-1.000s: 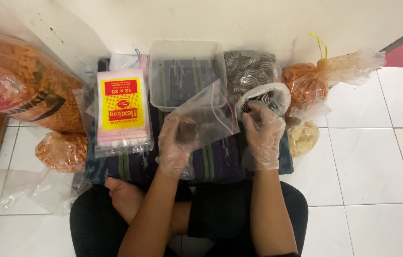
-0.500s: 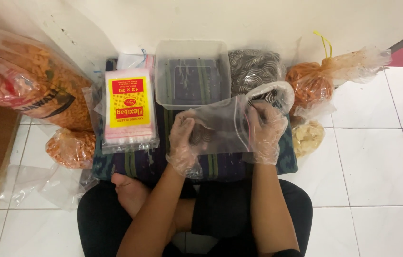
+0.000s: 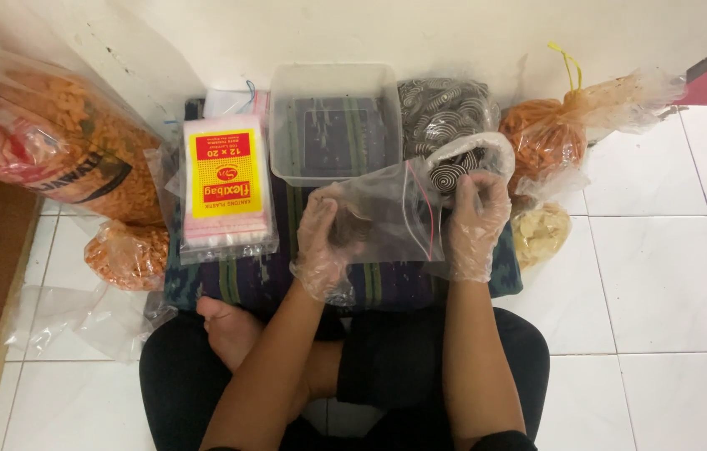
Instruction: Manually packing small snack coils into plastic bags while sitting on the floor.
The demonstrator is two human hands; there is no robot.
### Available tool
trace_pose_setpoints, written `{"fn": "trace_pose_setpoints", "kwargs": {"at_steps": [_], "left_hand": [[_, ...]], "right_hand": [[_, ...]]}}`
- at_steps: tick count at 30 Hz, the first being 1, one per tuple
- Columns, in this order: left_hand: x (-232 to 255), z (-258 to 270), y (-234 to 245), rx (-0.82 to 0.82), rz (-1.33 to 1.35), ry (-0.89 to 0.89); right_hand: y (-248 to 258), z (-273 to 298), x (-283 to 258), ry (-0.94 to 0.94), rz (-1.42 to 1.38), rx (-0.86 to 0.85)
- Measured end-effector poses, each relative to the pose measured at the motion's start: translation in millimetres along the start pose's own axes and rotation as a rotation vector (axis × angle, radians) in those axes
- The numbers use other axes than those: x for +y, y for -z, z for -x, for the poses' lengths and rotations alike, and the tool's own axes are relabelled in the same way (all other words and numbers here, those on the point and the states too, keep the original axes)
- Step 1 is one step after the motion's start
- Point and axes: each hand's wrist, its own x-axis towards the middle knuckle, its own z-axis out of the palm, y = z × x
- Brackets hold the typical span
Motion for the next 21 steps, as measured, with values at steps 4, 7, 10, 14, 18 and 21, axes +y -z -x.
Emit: {"fn": "trace_pose_setpoints", "kwargs": {"at_steps": [4, 7, 10, 14, 18, 21], "left_hand": [[-36, 43, -19, 0.017, -0.013, 0.034], [-52, 65, -26, 0.043, -0.036, 0.089], [-50, 62, -25, 0.050, -0.014, 0.103], [-49, 60, -25, 0.059, 0.046, 0.149], [-47, 59, -27, 0.070, 0.115, 0.196], [-45, 59, -26, 0.075, 0.161, 0.231]], "right_hand": [[-6, 9, -44, -0.080, -0.194, 0.044], [-5, 10, -53, -0.045, -0.275, 0.093], [-1, 12, -75, 0.001, -0.385, 0.169], [13, 19, -106, 0.106, -0.586, 0.166], [40, 25, -92, 0.191, -0.596, 0.092], [39, 29, -130, 0.134, -0.280, -0.058]]}}
